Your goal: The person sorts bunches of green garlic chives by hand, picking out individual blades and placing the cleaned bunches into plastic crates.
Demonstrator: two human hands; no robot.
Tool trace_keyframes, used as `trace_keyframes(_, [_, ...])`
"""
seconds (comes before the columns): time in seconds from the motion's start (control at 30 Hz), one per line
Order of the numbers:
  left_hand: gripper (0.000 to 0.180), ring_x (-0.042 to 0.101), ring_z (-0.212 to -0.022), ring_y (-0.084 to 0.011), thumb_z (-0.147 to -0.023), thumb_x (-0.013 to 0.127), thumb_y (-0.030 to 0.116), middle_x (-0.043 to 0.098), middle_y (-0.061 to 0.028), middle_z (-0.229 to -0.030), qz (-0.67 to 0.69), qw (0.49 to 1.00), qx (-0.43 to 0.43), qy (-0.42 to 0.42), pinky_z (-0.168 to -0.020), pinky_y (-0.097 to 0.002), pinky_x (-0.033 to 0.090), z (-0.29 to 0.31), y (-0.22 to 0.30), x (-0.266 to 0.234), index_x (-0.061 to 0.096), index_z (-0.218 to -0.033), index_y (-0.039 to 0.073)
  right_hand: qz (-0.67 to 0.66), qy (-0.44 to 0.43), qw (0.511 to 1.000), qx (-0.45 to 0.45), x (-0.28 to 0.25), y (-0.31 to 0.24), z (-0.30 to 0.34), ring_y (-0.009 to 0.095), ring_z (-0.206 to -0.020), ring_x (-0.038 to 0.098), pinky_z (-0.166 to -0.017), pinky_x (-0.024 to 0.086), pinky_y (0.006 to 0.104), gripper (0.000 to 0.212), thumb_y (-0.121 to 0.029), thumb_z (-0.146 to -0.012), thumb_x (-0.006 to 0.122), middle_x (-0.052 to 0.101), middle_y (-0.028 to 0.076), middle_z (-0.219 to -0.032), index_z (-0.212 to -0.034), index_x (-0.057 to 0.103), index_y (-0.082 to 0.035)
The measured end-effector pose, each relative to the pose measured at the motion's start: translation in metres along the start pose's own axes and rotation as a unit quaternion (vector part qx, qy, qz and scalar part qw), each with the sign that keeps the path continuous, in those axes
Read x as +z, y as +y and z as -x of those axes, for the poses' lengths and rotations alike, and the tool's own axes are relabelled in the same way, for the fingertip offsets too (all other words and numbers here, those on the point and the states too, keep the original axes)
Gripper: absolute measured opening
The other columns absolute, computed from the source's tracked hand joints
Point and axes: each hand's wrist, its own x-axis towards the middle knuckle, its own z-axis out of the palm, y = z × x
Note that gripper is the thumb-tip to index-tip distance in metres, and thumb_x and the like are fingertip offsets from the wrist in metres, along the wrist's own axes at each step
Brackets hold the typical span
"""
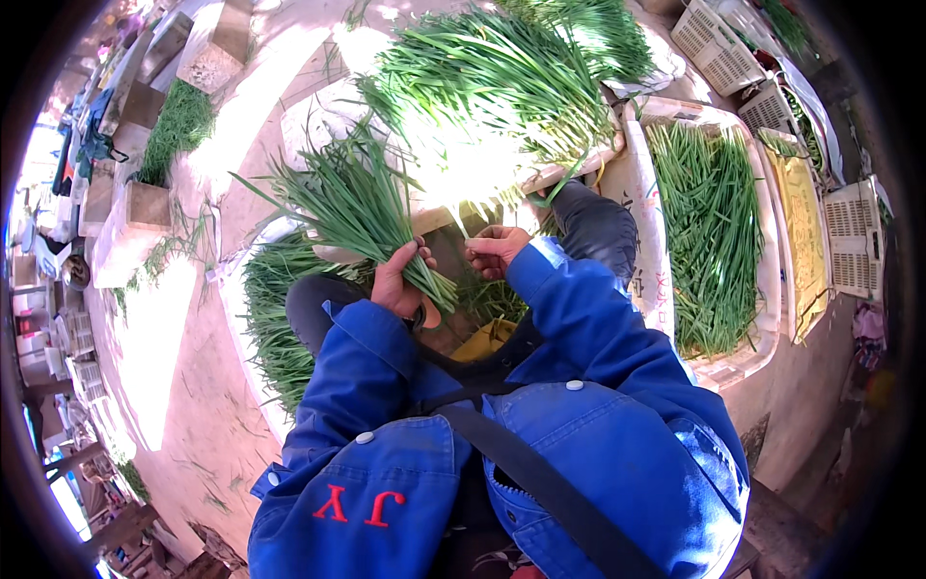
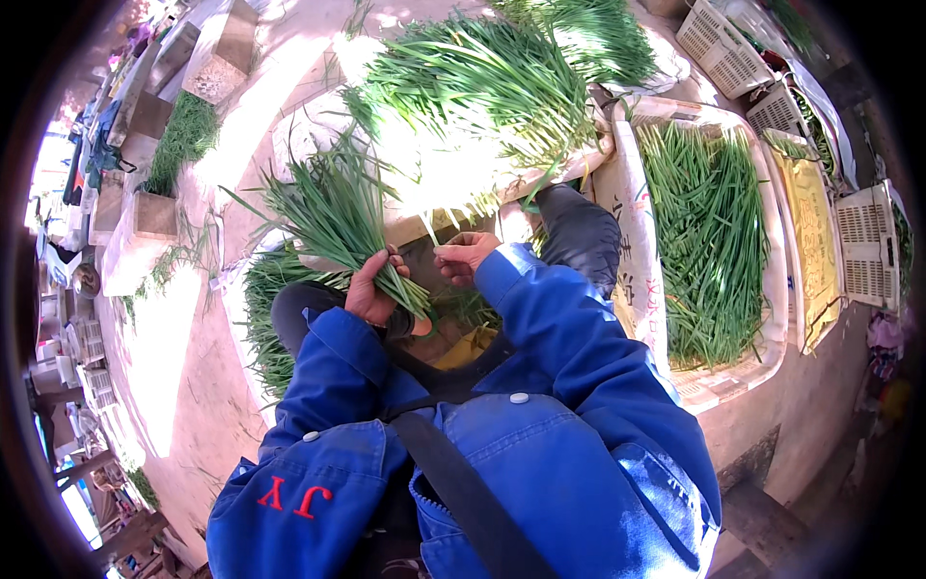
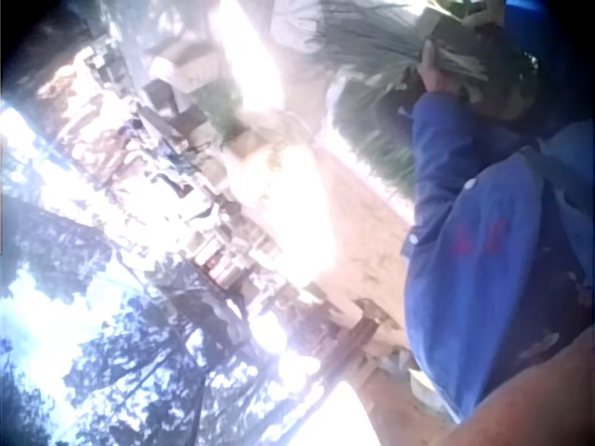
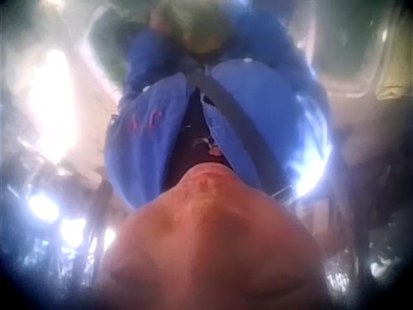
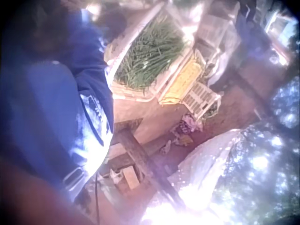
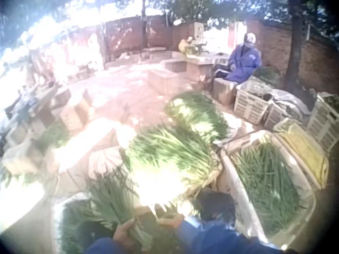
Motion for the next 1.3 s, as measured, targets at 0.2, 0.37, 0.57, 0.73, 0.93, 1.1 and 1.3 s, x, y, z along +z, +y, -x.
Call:
trace_keyframes(0.2, [0.016,0.054,-0.071,-0.0137,-0.087,0.062,0.016,0.055,-0.0035,-0.079,-0.027,1.000,-0.004,0.003,-0.068,-0.0281,0.047,-0.001,-0.007,-0.003,0.055,-0.093,0.003,0.018,0.014,1.000,-0.010,0.011,0.015,-0.002,0.010,-0.054,0.057,-0.049,0.049,0.0240,0.019,-0.015,-0.077,0.073,0.064,0.002,-0.075,-0.089,0.060,-0.008])
trace_keyframes(0.37, [0.019,0.058,-0.070,-0.0190,-0.085,0.064,0.020,0.059,-0.0062,-0.077,-0.083,0.996,-0.023,0.038,-0.062,-0.0321,0.049,0.002,-0.016,-0.006,0.056,-0.095,0.005,0.168,-0.031,0.985,-0.020,0.034,0.034,0.019,0.009,-0.051,0.054,-0.047,0.046,0.0229,0.025,-0.016,-0.075,0.076,0.060,0.002,-0.068,-0.088,0.058,-0.003])
trace_keyframes(0.57, [0.025,0.058,-0.081,-0.0152,-0.080,0.064,0.000,0.059,-0.0005,-0.087,-0.105,0.993,-0.028,0.038,-0.068,-0.0296,0.049,0.010,-0.016,0.001,0.055,-0.103,0.007,0.254,-0.018,0.965,-0.058,0.049,0.038,0.023,0.010,-0.058,0.055,-0.050,0.045,0.0248,0.039,-0.030,-0.077,0.074,0.063,0.007,-0.074,-0.091,0.060,0.003])
trace_keyframes(0.73, [0.013,0.060,-0.073,-0.0219,-0.083,0.064,0.009,0.060,-0.0080,-0.082,-0.130,0.990,-0.035,0.052,-0.065,-0.0376,0.052,0.026,-0.011,0.015,0.057,-0.093,0.004,0.290,0.029,0.937,-0.193,0.033,0.050,0.017,0.013,-0.056,0.056,-0.051,0.044,0.0255,0.031,-0.028,-0.080,0.069,0.061,0.004,-0.069,-0.088,0.059,0.000])
trace_keyframes(0.93, [0.028,0.048,-0.078,-0.0077,-0.093,0.051,0.014,0.049,0.0005,-0.090,0.091,0.981,0.106,-0.136,-0.074,-0.0258,0.044,0.070,0.080,0.026,0.046,-0.120,0.006,0.680,-0.141,0.686,-0.215,0.027,0.014,0.040,0.022,-0.068,0.061,-0.064,0.049,0.0309,0.025,-0.024,-0.084,0.059,0.066,0.008,-0.077,-0.094,0.062,-0.001])
trace_keyframes(1.1, [0.041,0.044,-0.077,-0.0085,-0.089,0.056,0.009,0.047,0.0012,-0.089,0.150,0.943,0.200,-0.219,-0.072,-0.0262,0.040,0.076,0.104,0.067,0.042,-0.128,0.004,0.615,0.050,0.729,-0.296,0.008,-0.019,0.043,0.017,-0.066,0.059,-0.058,0.047,0.0281,0.022,-0.023,-0.086,0.058,0.063,0.006,-0.075,-0.091,0.062,-0.002])
trace_keyframes(1.3, [0.037,0.048,-0.079,-0.0097,-0.087,0.058,0.008,0.051,0.0009,-0.092,0.097,0.972,0.103,-0.187,-0.073,-0.0263,0.042,0.041,0.064,0.062,0.048,-0.123,0.007,0.472,0.042,0.849,-0.232,0.029,-0.050,-0.012,0.012,-0.064,0.057,-0.051,0.044,0.0246,0.019,-0.021,-0.088,0.057,0.060,0.004,-0.073,-0.087,0.061,-0.003])
